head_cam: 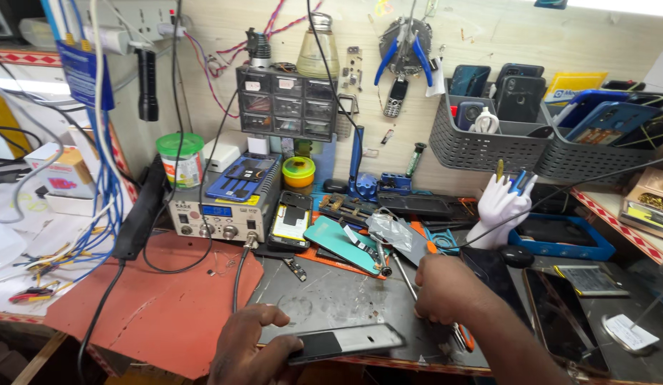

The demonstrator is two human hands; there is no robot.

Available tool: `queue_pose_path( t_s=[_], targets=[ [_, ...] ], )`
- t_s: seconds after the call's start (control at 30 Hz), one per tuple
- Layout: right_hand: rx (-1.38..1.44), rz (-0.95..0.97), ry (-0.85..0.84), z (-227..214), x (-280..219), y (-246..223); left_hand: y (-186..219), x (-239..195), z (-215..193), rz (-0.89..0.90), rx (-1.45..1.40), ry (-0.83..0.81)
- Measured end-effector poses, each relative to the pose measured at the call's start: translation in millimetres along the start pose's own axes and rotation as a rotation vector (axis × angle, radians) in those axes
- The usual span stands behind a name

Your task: The person cleans the back of a disassembled mobile phone using a cotton swab and a small brush. They wipe the surface and edges repeatedly, then use the brush to sweep debris from the device.

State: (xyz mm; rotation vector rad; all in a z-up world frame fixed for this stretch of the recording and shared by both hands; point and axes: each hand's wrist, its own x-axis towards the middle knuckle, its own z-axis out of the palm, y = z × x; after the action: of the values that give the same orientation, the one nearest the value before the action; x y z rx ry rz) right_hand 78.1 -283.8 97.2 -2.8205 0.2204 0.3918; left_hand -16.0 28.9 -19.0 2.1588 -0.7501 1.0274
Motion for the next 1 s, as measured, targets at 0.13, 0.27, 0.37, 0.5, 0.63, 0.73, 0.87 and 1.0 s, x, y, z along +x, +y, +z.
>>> queue_pose_path(
  t_s=[0.13,0.27,0.37,0.5,0.63,0.73,0.87,1.0],
  targets=[
    [-0.301,-0.186,0.083,3.9,-9.5,-3.7,-13.8,-2.1,-5.0,0.253,-0.01,-0.011],
    [-0.273,-0.124,0.094,5.4,-30.2,9.9,-12.1,-5.9,2.0,0.191,-0.164,-0.236],
    [-0.072,-0.078,0.09,-2.9,-52.0,30.4,-11.6,-1.6,14.5,0.263,-0.168,-0.361],
    [0.61,-0.118,-0.035,1.5,-63.7,45.3,-13.8,0.8,15.5,0.254,-0.263,-0.523],
    [0.822,-0.387,0.05,35.4,-51.4,34.1,-13.0,10.1,12.4,0.295,-0.325,-0.517],
    [0.898,-0.444,0.093,62.3,-37.1,15.9,-15.2,15.8,4.0,0.214,-0.393,-0.606],
    [0.857,-0.39,0.136,74.9,-29.0,2.4,-21.3,23.3,3.1,0.143,-0.444,-0.711],
    [0.698,-0.329,0.229,75.3,-33.3,5.3,-31.6,20.2,4.9,0.09,-0.552,-0.752]
  ],
)
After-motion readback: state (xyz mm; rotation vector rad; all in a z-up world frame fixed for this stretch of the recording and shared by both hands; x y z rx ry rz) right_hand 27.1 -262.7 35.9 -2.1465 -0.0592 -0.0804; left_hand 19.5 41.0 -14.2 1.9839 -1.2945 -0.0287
